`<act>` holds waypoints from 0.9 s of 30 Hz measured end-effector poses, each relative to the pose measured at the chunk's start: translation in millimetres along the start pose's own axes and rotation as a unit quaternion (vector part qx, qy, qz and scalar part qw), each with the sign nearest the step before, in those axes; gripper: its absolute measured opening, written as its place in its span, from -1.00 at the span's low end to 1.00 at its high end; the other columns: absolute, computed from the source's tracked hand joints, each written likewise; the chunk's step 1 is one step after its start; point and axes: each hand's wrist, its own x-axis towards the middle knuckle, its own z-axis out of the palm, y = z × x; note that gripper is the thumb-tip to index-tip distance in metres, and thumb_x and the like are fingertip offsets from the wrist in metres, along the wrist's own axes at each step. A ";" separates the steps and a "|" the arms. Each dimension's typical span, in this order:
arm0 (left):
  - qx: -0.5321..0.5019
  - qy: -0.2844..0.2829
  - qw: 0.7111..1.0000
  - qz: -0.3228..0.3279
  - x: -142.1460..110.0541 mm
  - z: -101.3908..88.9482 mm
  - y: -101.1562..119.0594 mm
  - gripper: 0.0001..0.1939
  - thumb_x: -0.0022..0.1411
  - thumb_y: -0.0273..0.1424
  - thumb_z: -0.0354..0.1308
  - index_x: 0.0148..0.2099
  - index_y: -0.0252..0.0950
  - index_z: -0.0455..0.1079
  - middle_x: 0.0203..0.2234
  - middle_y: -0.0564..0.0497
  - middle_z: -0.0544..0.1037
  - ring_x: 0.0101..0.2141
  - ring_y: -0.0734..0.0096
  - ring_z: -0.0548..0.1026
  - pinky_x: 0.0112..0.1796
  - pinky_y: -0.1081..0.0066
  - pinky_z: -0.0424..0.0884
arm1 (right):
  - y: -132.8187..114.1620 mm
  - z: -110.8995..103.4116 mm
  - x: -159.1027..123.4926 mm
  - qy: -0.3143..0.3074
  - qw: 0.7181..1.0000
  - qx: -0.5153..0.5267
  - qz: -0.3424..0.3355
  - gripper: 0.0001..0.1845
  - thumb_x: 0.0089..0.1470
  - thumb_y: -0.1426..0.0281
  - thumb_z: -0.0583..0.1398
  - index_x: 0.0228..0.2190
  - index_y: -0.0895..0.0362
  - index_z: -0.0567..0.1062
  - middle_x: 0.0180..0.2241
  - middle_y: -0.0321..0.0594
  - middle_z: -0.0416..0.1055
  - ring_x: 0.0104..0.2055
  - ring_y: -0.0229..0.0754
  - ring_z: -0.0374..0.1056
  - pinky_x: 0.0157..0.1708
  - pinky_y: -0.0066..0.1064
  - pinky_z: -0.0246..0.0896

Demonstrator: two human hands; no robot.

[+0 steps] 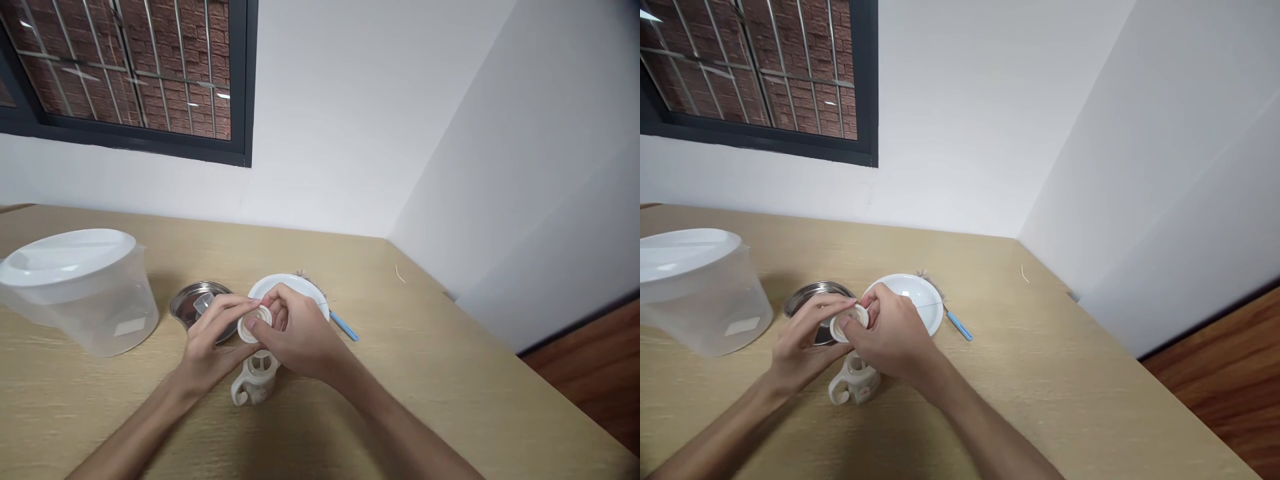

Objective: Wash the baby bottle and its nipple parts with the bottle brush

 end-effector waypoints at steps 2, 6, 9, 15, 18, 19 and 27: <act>0.008 0.002 1.000 0.007 0.3 -1.0 0.8 -0.46 0.21 -0.48 0.41 0.22 -0.22 0.43 -0.07 -0.11 0.57 -0.08 0.27 0.57 -0.07 0.34 0.53 | -0.6 2.9 1.6 0.006 1.000 -0.012 -0.005 -0.73 0.07 0.20 0.28 -0.32 0.06 0.34 -0.54 -0.45 0.30 -0.45 -0.30 0.23 -0.46 -0.42 0.09; 0.018 0.005 1.000 0.017 0.6 -2.2 1.1 -0.45 0.21 -0.54 0.39 0.23 -0.25 0.43 -0.06 -0.11 0.55 -0.08 0.29 0.56 -0.06 0.36 0.50 | -0.3 6.0 3.9 0.010 1.000 -0.004 0.000 -0.72 0.08 0.19 0.29 -0.32 0.06 0.33 -0.52 -0.42 0.30 -0.45 -0.30 0.23 -0.46 -0.43 0.07; 0.017 0.011 1.000 0.021 0.8 -3.5 0.5 -0.42 0.18 -0.54 0.43 0.23 -0.27 0.42 -0.06 -0.11 0.55 -0.07 0.28 0.55 -0.05 0.35 0.49 | 2.8 2.0 3.8 -0.016 0.999 0.044 -0.004 -0.71 0.11 0.18 0.30 -0.26 0.07 0.37 -0.47 -0.40 0.33 -0.41 -0.30 0.29 -0.42 -0.44 0.17; 0.051 0.031 0.998 0.002 1.7 -7.2 0.5 -0.38 0.08 -0.45 0.52 0.17 -0.29 0.43 -0.10 -0.09 0.56 -0.11 0.29 0.54 -0.09 0.32 0.49 | 11.1 -11.3 3.5 -0.039 0.995 0.094 -0.012 -0.70 0.24 0.18 0.22 -0.09 0.10 0.47 -0.33 -0.29 0.51 -0.29 -0.27 0.43 -0.26 -0.41 0.29; 0.061 0.049 0.997 -0.006 2.9 -7.5 1.7 -0.39 0.09 -0.44 0.52 0.17 -0.28 0.44 -0.10 -0.09 0.56 -0.12 0.29 0.54 -0.09 0.30 0.50 | 8.4 -10.9 5.8 -0.084 0.988 0.132 0.001 -0.74 0.19 0.34 0.24 -0.09 0.16 0.48 -0.32 -0.26 0.54 -0.30 -0.26 0.47 -0.25 -0.40 0.32; 0.065 0.054 0.996 -0.004 3.3 -7.4 2.1 -0.41 0.10 -0.45 0.51 0.16 -0.28 0.44 -0.11 -0.10 0.56 -0.13 0.29 0.54 -0.10 0.30 0.51 | 6.5 -9.5 6.8 -0.094 0.986 0.141 0.000 -0.76 0.17 0.39 0.24 -0.11 0.17 0.47 -0.32 -0.26 0.54 -0.31 -0.25 0.48 -0.24 -0.39 0.33; 0.104 0.079 0.990 0.050 1.9 -6.4 -0.3 -0.48 0.14 -0.45 0.48 0.12 -0.29 0.43 -0.17 -0.08 0.58 -0.18 0.29 0.59 -0.12 0.30 0.55 | -0.8 7.5 10.9 -0.049 0.993 0.104 -0.017 -0.86 0.06 0.49 0.24 -0.28 0.16 0.42 -0.40 -0.29 0.50 -0.37 -0.27 0.41 -0.28 -0.39 0.30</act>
